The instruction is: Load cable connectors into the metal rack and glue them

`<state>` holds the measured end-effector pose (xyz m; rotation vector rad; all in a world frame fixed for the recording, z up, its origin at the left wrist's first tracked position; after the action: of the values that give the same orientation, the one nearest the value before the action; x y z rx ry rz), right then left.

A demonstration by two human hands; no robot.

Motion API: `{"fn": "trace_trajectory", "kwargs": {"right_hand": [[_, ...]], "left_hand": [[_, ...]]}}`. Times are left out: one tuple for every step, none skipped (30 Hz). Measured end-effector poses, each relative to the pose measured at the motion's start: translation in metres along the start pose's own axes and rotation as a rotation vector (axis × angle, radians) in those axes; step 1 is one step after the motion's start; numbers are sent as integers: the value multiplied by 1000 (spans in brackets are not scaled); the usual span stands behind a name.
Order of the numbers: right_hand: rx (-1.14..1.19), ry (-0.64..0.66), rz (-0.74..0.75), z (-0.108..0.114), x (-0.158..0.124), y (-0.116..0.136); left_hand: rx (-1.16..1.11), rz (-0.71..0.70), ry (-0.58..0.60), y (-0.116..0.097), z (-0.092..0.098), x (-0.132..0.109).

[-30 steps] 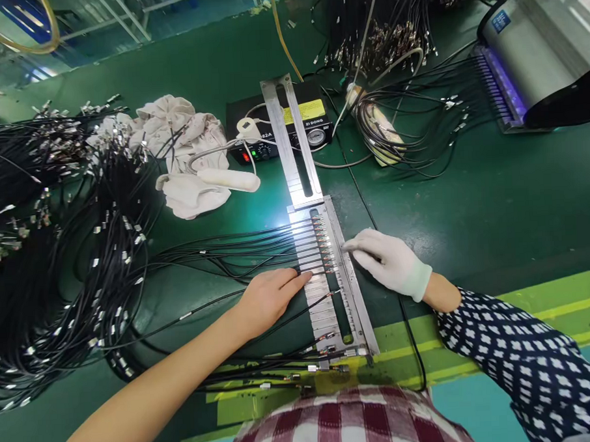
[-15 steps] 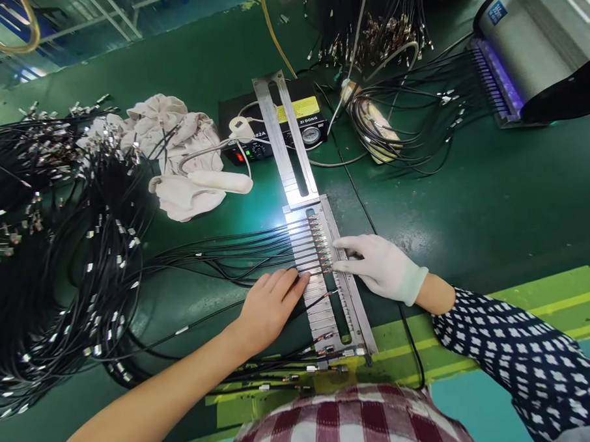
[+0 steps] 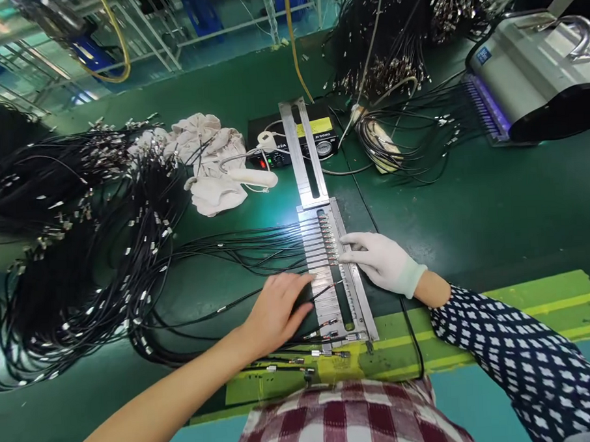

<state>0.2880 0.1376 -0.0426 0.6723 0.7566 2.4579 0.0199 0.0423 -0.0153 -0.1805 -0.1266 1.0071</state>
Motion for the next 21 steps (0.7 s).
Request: {"fn": "trace_trajectory", "kwargs": {"right_hand": [[4,2,-6,0,0,0],[9,6,-10,-1,0,0],[14,8,-14,-1,0,-1],[19,8,-17,-1,0,-1],[25,5,-19,-1,0,-1],[30,-1,-19,-2,0,-2],[34,-5,-19,-2,0,-2],[38,-8,-19,-2,0,-2],[42,-11,-20,-2,0,-3],[47,-13,-20,-2,0,-3],[53,-15,-20,-2,0,-3],[60,-17,-19,-1,0,-3],[67,-17,-21,-1,0,-3],[75,-15,-23,-1,0,-3],[84,-11,-25,0,0,-3],[91,-6,-29,0,0,-3],[97,-3,-34,1,0,-3],[102,0,-39,1,1,-2],[105,2,-42,1,1,-2],[107,2,-45,2,1,-2],[110,2,-47,2,2,-2]], "left_hand": [[-57,26,5,-4,-1,-3],[-110,55,10,-7,-2,-5],[-160,84,13,-8,-3,-6],[-204,113,9,-8,-4,-6],[-239,138,-4,-7,-5,-5],[-260,155,-28,-5,-4,-4],[-267,163,-62,-3,-4,-2],[-259,165,-99,0,-3,1],[-232,158,-138,2,-2,3],[-182,135,-175,5,-2,6],[-112,99,-206,6,-2,8],[-27,57,-230,8,-4,10],[68,16,-248,8,-5,12],[161,-24,-262,9,-7,13],[247,-58,-274,9,-9,15],[322,-85,-283,9,-11,16],[384,-106,-289,8,-12,17],[433,-126,-294,8,-12,17],[469,-142,-293,7,-11,18],[495,-158,-289,6,-10,19],[511,-176,-280,5,-8,19]]}}
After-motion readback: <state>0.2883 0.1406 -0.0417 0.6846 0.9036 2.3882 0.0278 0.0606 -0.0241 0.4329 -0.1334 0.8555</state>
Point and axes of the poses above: each hand's wrist, its own x-axis towards the middle knuckle, its own z-axis out of the back of the hand, y = z × x, the point moved 1 cm from there along x, towards the middle knuckle, and after that the axes turned 15 degrees about x, right-handed, at the moved point
